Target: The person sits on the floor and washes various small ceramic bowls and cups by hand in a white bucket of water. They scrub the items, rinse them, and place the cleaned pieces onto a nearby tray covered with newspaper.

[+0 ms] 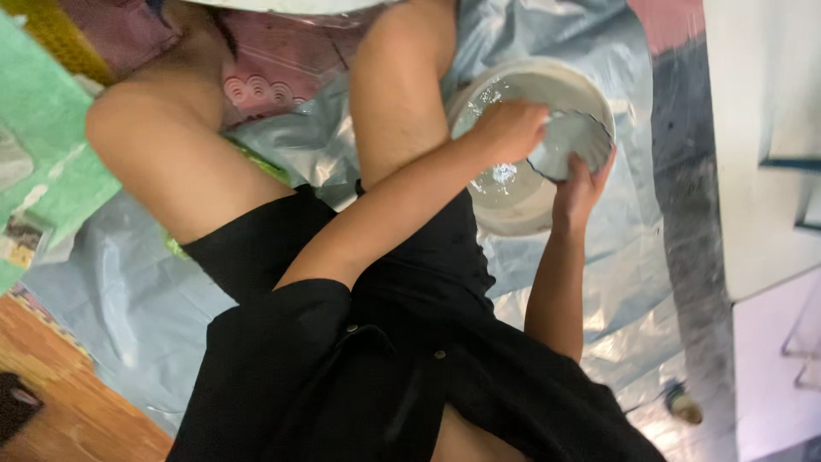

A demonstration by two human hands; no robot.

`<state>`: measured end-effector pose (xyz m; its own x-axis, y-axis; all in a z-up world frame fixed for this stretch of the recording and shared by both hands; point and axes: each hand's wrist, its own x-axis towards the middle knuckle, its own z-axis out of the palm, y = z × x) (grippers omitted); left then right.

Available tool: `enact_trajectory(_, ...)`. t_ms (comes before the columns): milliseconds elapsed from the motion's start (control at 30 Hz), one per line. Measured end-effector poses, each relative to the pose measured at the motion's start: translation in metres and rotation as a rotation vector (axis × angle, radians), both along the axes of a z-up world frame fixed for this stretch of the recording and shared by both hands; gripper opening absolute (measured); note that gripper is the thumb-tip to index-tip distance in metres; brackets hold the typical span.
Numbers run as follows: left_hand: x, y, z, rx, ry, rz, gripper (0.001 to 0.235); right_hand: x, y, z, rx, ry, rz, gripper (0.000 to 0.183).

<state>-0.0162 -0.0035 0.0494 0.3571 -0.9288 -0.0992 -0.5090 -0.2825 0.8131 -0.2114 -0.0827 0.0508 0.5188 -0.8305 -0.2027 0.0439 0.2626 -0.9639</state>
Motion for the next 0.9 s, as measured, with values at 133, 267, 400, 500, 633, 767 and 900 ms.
enact_trajectory(133,0.007,0.006,0.028,-0.121,0.046,0.077,0.027,-0.003,0.000,0.007,0.111,-0.022,-0.051,0.056)
enact_trajectory(267,0.025,0.011,0.063,-0.163,0.093,0.172,0.031,0.000,0.000,0.029,-0.025,0.094,0.040,0.054)
enact_trajectory(400,0.072,0.031,0.103,-0.199,0.137,0.245,0.037,0.022,0.024,0.068,-0.860,0.773,0.304,0.049)
enact_trajectory(500,0.123,0.061,0.131,-0.145,0.238,0.277,0.037,0.057,0.029,0.092,-0.805,0.516,0.198,0.048)
enact_trajectory(633,0.204,0.116,0.148,-0.251,0.084,0.389,0.040,0.116,0.035,0.109,-0.809,0.207,0.216,0.050)
enact_trajectory(767,0.289,0.190,0.157,-0.283,-0.051,0.483,0.041,0.190,0.070,0.123,-0.731,-0.052,0.329,0.056)
enact_trajectory(900,0.373,0.264,0.166,-0.067,0.024,0.632,0.040,0.264,0.119,0.145,-0.685,-0.209,0.499,0.059)
